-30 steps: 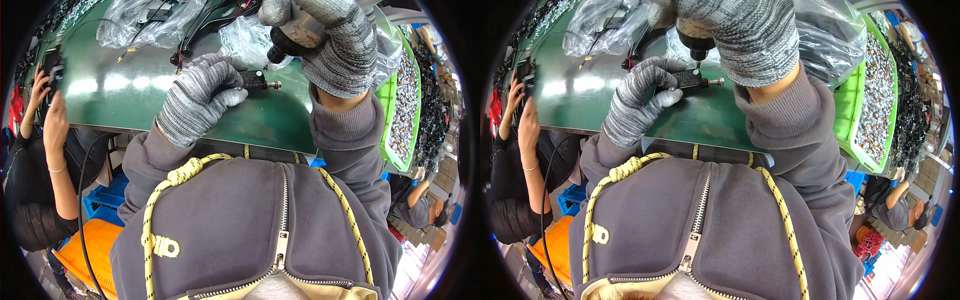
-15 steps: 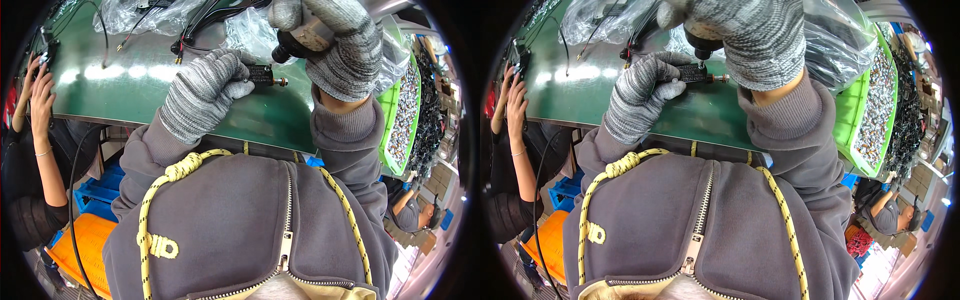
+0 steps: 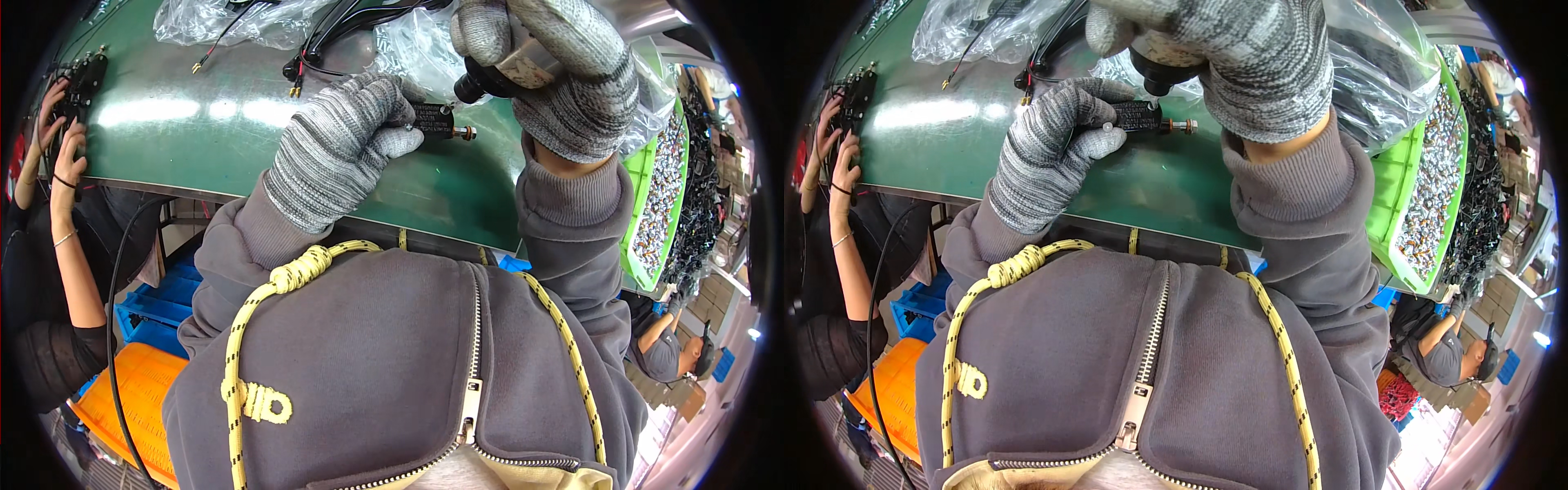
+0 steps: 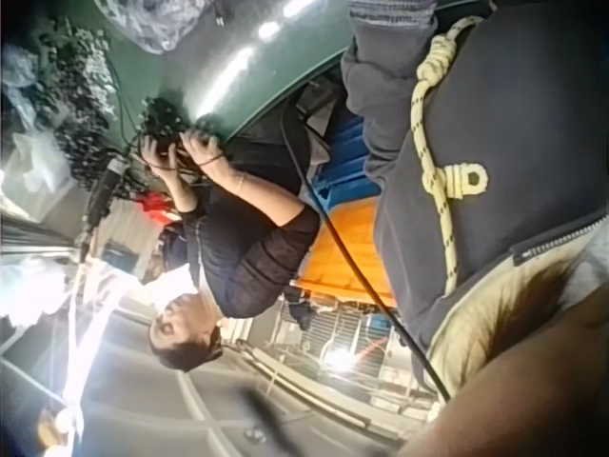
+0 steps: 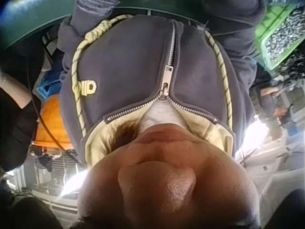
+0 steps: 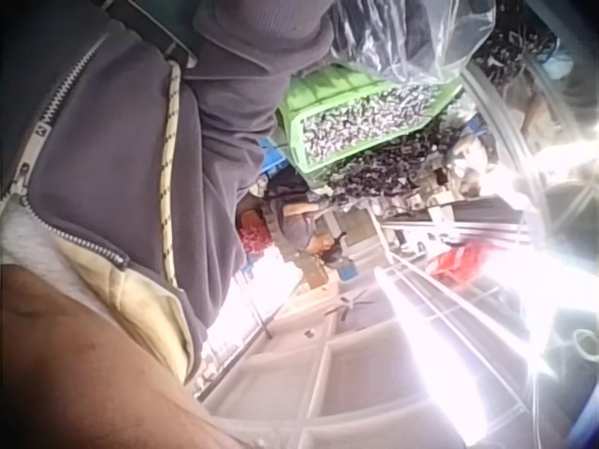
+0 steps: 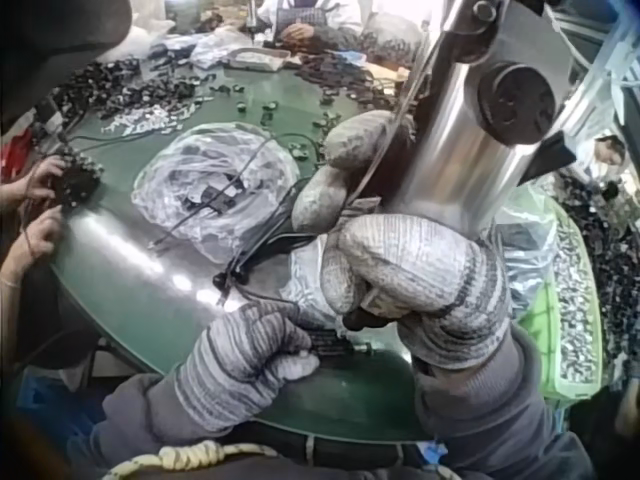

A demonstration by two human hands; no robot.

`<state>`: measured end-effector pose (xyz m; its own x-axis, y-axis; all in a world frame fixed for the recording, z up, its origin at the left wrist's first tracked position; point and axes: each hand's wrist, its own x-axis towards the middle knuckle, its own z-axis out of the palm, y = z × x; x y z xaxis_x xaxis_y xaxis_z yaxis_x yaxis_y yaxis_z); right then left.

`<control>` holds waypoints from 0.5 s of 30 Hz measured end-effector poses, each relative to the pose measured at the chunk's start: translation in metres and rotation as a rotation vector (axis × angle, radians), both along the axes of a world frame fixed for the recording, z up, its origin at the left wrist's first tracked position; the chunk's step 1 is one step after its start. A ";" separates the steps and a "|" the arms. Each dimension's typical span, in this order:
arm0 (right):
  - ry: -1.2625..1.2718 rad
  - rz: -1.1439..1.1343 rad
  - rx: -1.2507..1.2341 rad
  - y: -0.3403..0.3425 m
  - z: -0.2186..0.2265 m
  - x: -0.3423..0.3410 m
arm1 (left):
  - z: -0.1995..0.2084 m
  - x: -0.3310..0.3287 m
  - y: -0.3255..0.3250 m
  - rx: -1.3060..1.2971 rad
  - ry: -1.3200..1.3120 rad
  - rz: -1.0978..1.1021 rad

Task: The person assembles brake levers by placing reservoir covers onto master cylinders and tightening screws with a pneumatic screwdriver. The person then gathers assembled brake levers and takes bolts from a storage bin.

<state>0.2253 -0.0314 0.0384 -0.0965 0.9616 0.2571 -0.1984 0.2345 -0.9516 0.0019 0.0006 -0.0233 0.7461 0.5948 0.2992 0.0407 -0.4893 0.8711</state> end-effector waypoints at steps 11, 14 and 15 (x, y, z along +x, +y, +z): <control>-0.174 -0.402 -0.044 -0.027 -0.005 -0.019 | -0.001 0.000 -0.001 -0.029 0.001 0.015; -0.043 -0.410 -0.198 -0.018 -0.006 -0.020 | -0.005 0.002 -0.003 -0.034 -0.057 0.062; -0.043 -0.413 -0.198 -0.018 -0.007 -0.022 | -0.008 0.003 -0.003 -0.035 -0.058 0.059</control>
